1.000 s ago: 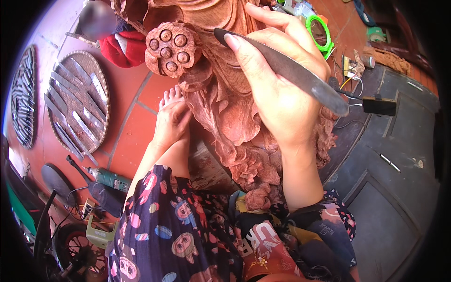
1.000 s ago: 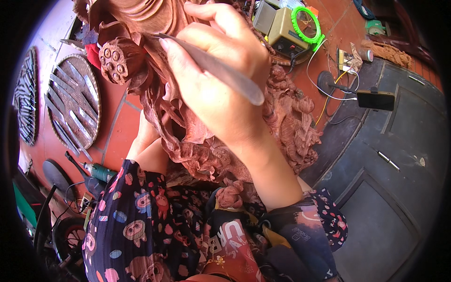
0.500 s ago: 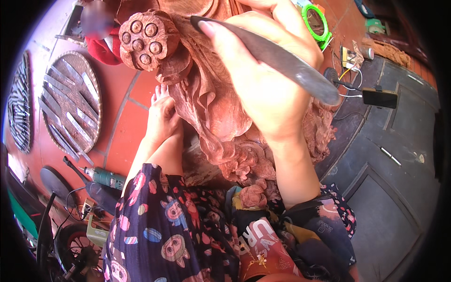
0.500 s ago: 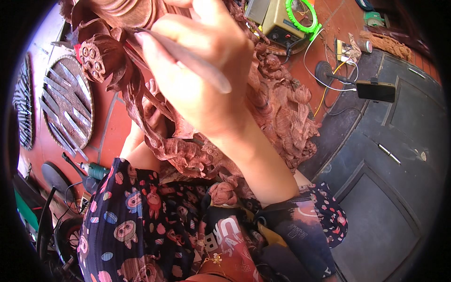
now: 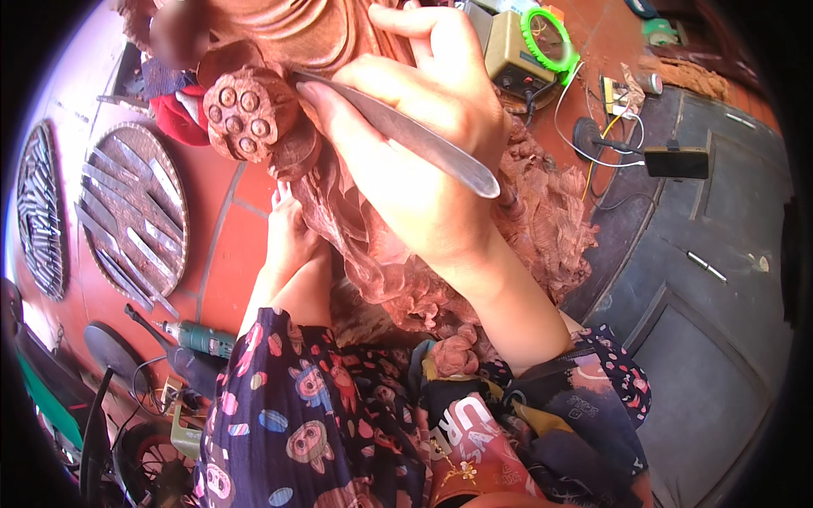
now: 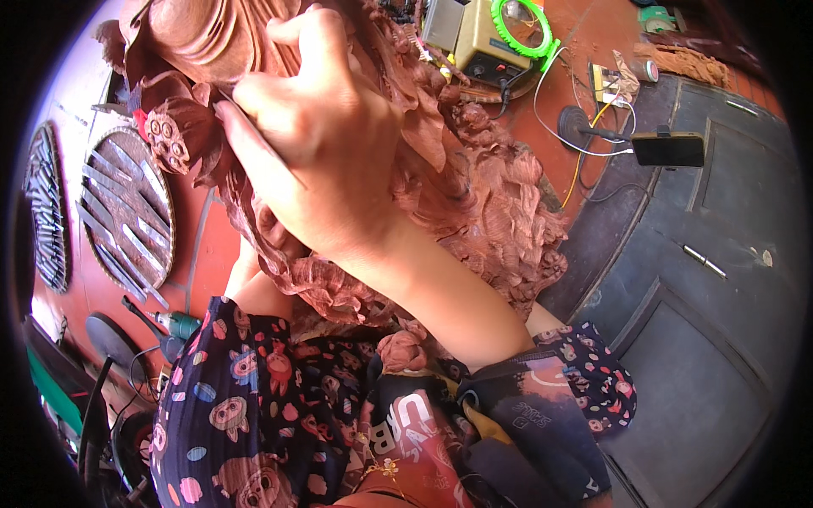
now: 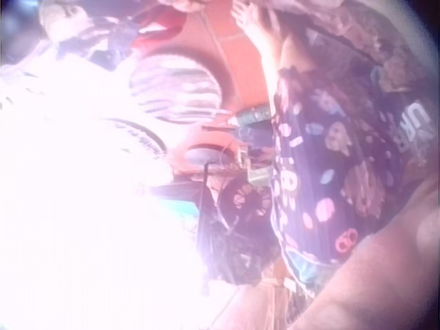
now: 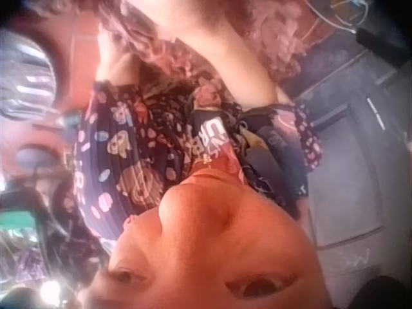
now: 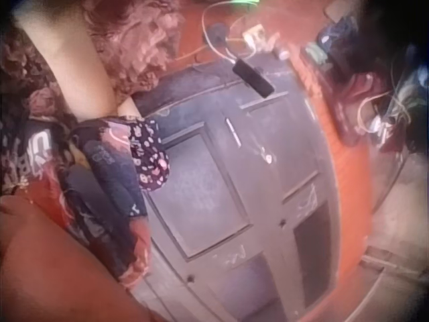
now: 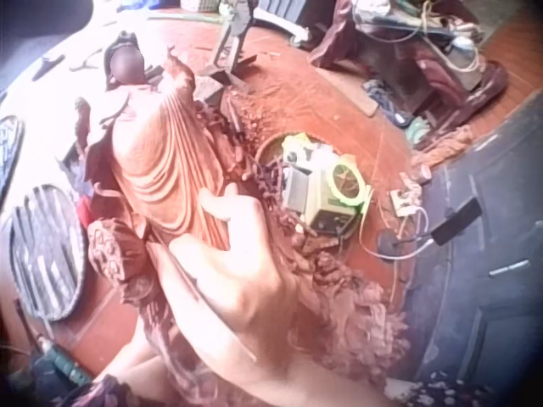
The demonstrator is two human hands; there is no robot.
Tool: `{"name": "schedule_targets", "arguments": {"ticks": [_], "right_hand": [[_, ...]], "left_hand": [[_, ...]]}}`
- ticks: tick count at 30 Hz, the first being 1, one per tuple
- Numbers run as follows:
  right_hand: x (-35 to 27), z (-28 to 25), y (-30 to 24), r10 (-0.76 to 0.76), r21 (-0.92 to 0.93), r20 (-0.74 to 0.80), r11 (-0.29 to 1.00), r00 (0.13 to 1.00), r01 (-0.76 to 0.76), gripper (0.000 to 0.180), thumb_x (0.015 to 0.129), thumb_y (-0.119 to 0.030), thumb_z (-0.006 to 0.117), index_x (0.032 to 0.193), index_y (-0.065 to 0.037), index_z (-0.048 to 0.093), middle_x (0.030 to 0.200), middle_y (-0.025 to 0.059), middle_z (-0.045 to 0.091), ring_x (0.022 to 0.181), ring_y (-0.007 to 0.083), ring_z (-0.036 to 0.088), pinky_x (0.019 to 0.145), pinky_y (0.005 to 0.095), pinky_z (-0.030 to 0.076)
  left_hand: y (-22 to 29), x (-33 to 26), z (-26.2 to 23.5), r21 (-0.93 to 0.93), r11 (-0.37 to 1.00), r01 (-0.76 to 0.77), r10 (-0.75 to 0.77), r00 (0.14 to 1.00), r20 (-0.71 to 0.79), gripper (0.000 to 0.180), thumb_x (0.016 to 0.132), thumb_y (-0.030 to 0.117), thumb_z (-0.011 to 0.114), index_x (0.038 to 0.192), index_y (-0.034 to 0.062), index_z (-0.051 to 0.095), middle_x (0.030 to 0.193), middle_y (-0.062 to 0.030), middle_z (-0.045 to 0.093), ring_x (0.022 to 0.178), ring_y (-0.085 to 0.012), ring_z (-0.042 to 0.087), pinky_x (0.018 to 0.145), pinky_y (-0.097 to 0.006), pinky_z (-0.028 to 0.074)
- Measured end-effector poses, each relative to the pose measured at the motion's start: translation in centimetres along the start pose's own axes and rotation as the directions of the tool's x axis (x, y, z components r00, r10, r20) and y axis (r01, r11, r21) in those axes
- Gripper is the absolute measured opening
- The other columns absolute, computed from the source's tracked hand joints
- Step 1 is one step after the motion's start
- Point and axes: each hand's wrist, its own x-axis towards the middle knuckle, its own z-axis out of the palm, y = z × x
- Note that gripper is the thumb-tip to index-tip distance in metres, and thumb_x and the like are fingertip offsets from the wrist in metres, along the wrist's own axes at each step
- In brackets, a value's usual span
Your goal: The person carves a wooden sculpture of a figure using a chisel, focusing on refining the details of the garment folds and a lotus-like element. The person holds the sculpture steady with one hand while making precise cuts with the other.
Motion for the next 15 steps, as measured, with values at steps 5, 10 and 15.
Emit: {"name": "schedule_targets", "arguments": {"ticks": [5, 10, 15], "right_hand": [[0.0, 0.1, 0.9, -0.021, 0.037, 0.016, 0.999, 1.000, 0.021, 0.011, 0.081, -0.017, 0.080, 0.081, -0.008, 0.072, 0.106, 0.0137, 0.067, 0.077, 0.0270, 0.071, 0.065, 0.0382, 0.056], [0.2, -0.2, 1.6, -0.041, 0.011, 0.071, 0.999, 0.997, 0.040, 0.014, 0.082, -0.020, 0.079, 0.079, -0.009, 0.072, 0.107, 0.0145, 0.067, 0.071, 0.0274, 0.070, 0.059, 0.0378, 0.055], [0.0, 0.0, 1.6, -0.105, -0.035, 0.033, 0.994, 0.994, 0.107, 0.012, 0.080, -0.017, 0.081, 0.081, -0.008, 0.072, 0.110, 0.0127, 0.067, 0.068, 0.0251, 0.070, 0.057, 0.0366, 0.055]], "left_hand": [[-4.3, -1.6, 2.6, -0.425, 0.903, 0.058, -0.129, 0.982, -0.140, 0.023, 0.083, 0.013, 0.072, 0.104, 0.0065, 0.074, 0.107, -0.0195, 0.072, 0.117, -0.0424, 0.061, 0.110, -0.053, 0.036], [-2.4, -1.4, 3.1, -0.382, 0.919, 0.093, -0.169, 0.971, -0.170, 0.022, 0.085, 0.013, 0.071, 0.106, 0.0067, 0.074, 0.110, -0.0192, 0.072, 0.122, -0.0427, 0.059, 0.110, -0.053, 0.036], [-1.0, -0.5, -0.2, -0.100, 0.991, 0.088, -0.088, 0.996, 0.005, 0.020, 0.085, 0.013, 0.071, 0.103, 0.0071, 0.074, 0.107, -0.0188, 0.072, 0.117, -0.0419, 0.061, 0.108, -0.053, 0.038]]}}
